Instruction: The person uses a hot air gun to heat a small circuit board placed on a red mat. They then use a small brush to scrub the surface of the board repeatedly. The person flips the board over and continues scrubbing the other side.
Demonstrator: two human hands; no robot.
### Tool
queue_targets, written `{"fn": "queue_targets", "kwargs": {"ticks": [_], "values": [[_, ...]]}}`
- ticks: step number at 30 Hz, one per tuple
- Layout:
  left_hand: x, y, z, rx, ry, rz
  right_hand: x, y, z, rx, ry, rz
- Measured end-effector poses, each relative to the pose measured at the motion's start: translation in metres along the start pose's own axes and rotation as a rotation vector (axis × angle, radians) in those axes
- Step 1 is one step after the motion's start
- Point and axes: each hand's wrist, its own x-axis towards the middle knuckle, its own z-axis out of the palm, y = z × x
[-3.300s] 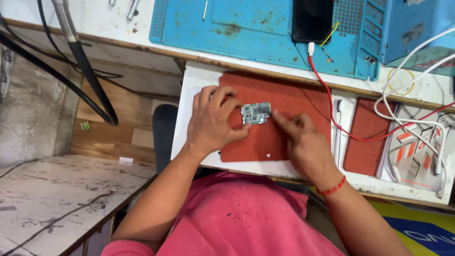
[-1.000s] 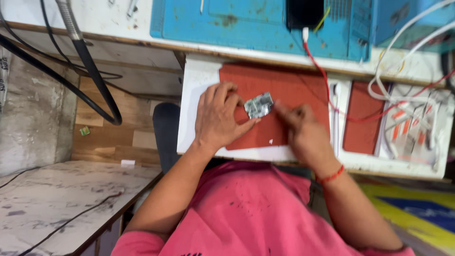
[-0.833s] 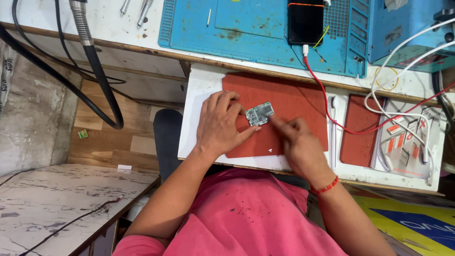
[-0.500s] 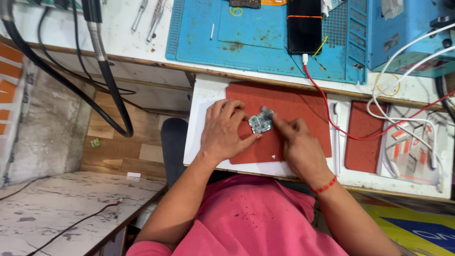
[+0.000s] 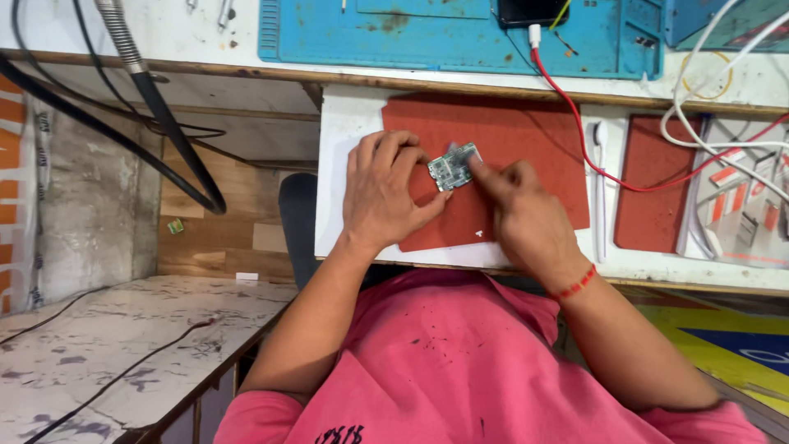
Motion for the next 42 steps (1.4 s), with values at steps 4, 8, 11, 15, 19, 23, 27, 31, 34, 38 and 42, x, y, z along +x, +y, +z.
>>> {"fn": "queue_targets", "kwargs": {"ticks": [4, 8, 11, 15, 19, 23, 27, 31, 34, 38, 42], "values": [[0.002, -0.007, 0.0, 0.013, -0.017, 0.025, 0.006, -0.001, -0.002, 0.024, -0.02, 0.029], [0.002, -0.008, 0.003, 0.001, -0.02, 0.002, 0.006, -0.01, 0.002, 0.038, -0.042, 0.03], [0.005, -0.002, -0.001, 0.029, -0.01, 0.016, -0.001, -0.007, -0.001, 0.11, -0.036, -0.016], [0.014, 0.003, 0.0, 0.041, -0.045, 0.032, -0.012, 0.014, -0.014, 0.21, 0.1, 0.027], [0.024, 0.004, 0.009, 0.034, -0.066, 0.005, -0.012, 0.023, -0.009, 0.143, 0.134, 0.178], [0.028, 0.002, 0.014, 0.042, -0.019, 0.01, -0.005, 0.027, -0.004, 0.187, 0.153, 0.16], [0.015, 0.001, 0.017, 0.087, 0.089, -0.053, 0.005, 0.009, 0.015, 0.186, 0.099, -0.016], [0.002, 0.001, 0.013, 0.085, 0.151, -0.133, 0.018, -0.007, 0.011, 0.03, 0.037, 0.003], [-0.014, 0.001, 0.005, 0.068, 0.134, -0.137, 0.026, -0.008, 0.0, 0.005, 0.019, 0.034], [-0.015, -0.002, -0.007, 0.051, 0.053, -0.107, 0.02, -0.018, -0.001, 0.005, -0.081, -0.071], [-0.017, -0.007, -0.011, -0.006, 0.083, -0.106, 0.019, -0.021, 0.003, 0.024, -0.119, -0.071]]}}
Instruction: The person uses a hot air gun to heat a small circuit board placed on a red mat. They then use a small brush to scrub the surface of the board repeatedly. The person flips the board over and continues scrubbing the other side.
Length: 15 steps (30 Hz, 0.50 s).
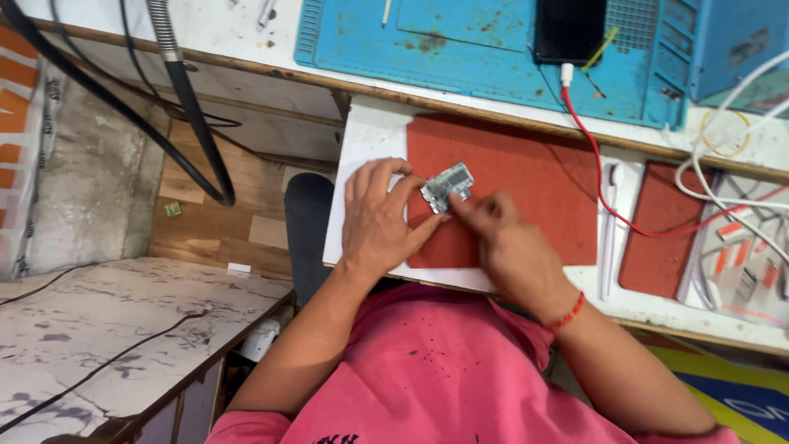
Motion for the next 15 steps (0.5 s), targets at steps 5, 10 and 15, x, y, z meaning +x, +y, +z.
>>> {"fn": "queue_targets", "kwargs": {"ticks": [5, 10, 15], "values": [[-0.001, -0.001, 0.003, -0.028, 0.014, -0.026, 0.007, 0.01, 0.006, 0.017, 0.14, -0.051], [0.002, -0.001, 0.001, -0.044, 0.005, -0.042, 0.011, 0.01, 0.005, -0.037, 0.109, -0.018], [0.002, -0.001, 0.001, -0.068, 0.007, -0.06, -0.007, 0.004, -0.005, -0.046, -0.027, -0.011]]}}
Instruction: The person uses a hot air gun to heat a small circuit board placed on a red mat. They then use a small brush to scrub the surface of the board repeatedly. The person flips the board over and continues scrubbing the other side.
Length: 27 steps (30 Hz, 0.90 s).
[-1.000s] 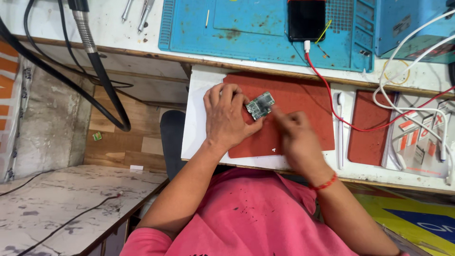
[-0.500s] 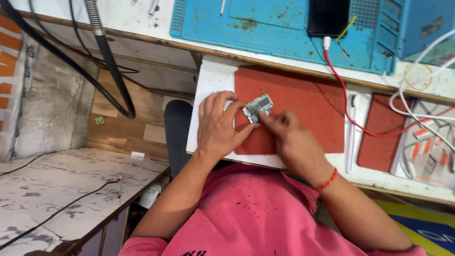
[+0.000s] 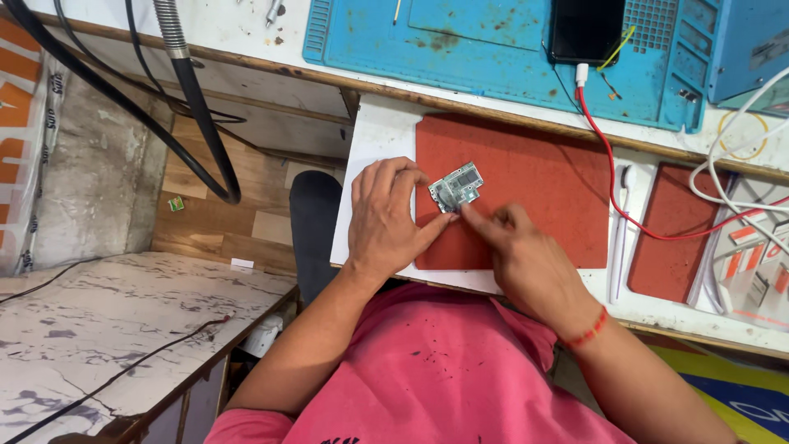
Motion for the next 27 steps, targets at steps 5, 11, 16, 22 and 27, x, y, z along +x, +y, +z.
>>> {"fn": "queue_targets", "kwargs": {"ticks": [5, 11, 16, 22, 27], "values": [[0.001, -0.003, 0.002, -0.012, -0.003, -0.024, 0.011, -0.008, 0.008, -0.023, -0.009, -0.009], [0.002, -0.003, 0.0, -0.072, -0.012, -0.044, 0.007, 0.0, 0.003, -0.019, 0.004, -0.03], [-0.003, -0.002, 0.003, -0.015, 0.006, -0.017, 0.008, -0.006, 0.014, -0.023, 0.002, -0.013], [-0.005, -0.003, 0.003, -0.001, 0.001, -0.008, -0.002, 0.004, 0.002, 0.097, 0.055, 0.032], [-0.003, -0.003, 0.001, 0.023, 0.007, -0.004, 0.014, -0.005, 0.018, -0.007, 0.092, -0.037]]}}
